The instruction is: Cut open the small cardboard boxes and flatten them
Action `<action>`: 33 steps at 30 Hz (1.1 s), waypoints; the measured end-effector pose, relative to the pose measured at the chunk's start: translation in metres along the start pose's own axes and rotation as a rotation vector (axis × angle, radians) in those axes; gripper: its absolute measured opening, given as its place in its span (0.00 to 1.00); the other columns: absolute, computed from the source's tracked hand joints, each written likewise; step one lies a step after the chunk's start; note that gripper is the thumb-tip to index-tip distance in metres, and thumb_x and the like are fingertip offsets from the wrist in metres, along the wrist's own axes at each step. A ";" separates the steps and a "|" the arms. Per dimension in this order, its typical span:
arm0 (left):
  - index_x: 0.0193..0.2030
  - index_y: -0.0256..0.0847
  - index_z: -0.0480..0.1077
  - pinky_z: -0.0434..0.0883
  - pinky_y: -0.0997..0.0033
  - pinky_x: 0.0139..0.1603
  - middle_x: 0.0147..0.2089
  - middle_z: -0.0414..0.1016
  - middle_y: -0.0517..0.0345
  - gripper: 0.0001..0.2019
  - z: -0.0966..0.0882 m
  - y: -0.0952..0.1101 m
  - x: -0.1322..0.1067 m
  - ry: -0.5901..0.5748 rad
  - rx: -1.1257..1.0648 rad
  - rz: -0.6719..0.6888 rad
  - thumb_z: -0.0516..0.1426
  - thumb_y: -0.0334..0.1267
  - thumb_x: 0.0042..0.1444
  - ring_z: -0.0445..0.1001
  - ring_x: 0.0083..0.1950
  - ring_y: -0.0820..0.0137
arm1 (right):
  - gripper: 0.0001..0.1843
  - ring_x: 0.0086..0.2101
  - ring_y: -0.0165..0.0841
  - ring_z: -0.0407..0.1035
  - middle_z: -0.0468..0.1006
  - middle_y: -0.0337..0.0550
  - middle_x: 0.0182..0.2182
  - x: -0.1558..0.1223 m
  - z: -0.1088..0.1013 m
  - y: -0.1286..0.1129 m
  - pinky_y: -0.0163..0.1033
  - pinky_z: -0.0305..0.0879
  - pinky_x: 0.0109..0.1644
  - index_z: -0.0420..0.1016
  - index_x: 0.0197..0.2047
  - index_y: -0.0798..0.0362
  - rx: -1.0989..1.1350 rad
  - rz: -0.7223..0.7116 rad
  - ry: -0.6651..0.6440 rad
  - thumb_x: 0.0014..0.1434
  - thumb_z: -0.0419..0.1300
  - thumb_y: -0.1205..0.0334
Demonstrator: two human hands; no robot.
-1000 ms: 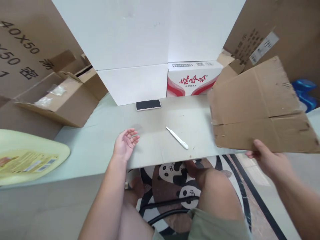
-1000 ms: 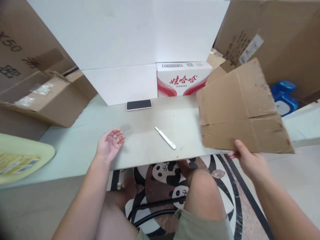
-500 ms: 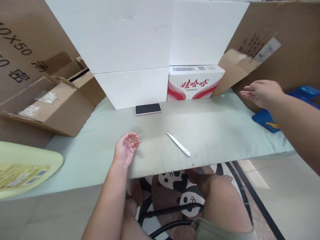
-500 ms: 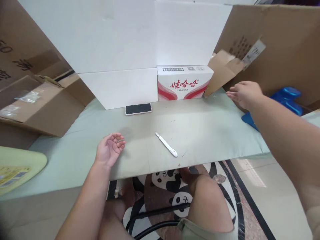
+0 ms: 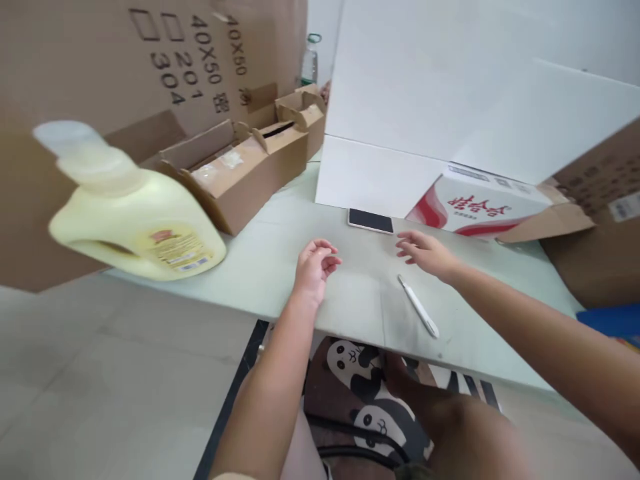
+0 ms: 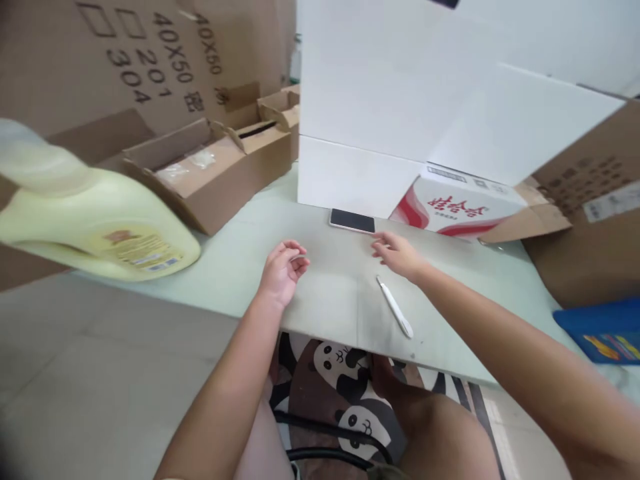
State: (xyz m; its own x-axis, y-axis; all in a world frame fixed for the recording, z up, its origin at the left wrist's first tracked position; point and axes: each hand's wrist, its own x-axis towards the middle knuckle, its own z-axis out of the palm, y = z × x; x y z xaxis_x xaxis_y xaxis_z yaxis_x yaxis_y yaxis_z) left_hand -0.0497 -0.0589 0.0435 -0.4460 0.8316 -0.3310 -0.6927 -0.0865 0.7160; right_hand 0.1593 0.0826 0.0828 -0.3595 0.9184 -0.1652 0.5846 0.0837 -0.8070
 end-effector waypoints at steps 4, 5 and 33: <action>0.28 0.41 0.69 0.62 0.75 0.29 0.31 0.74 0.61 0.09 -0.015 0.012 -0.002 0.008 0.042 0.042 0.62 0.35 0.38 0.72 0.25 0.76 | 0.13 0.37 0.34 0.76 0.80 0.46 0.45 0.026 0.095 -0.074 0.41 0.73 0.42 0.75 0.48 0.51 -0.276 -0.375 -0.169 0.59 0.60 0.66; 0.28 0.41 0.69 0.62 0.74 0.30 0.31 0.74 0.61 0.08 -0.018 0.015 -0.003 0.017 0.049 0.053 0.62 0.36 0.38 0.72 0.26 0.76 | 0.14 0.38 0.35 0.76 0.80 0.47 0.46 0.029 0.117 -0.093 0.42 0.72 0.46 0.75 0.49 0.51 -0.341 -0.484 -0.205 0.59 0.59 0.67; 0.26 0.41 0.66 0.62 0.72 0.30 0.22 0.65 0.65 0.05 -0.037 0.051 -0.029 0.493 0.114 1.206 0.52 0.28 0.47 0.64 0.25 0.75 | 0.10 0.35 0.38 0.68 0.70 0.47 0.33 0.017 0.121 -0.124 0.45 0.66 0.38 0.73 0.26 0.52 -0.420 -1.177 0.071 0.58 0.57 0.64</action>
State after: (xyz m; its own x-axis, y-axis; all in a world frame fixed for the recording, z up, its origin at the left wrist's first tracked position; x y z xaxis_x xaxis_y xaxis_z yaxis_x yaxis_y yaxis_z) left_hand -0.0924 -0.1079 0.0670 -0.9247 -0.0252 0.3799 0.3269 -0.5643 0.7581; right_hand -0.0070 0.0414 0.1116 -0.7885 0.2207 0.5741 0.1269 0.9717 -0.1992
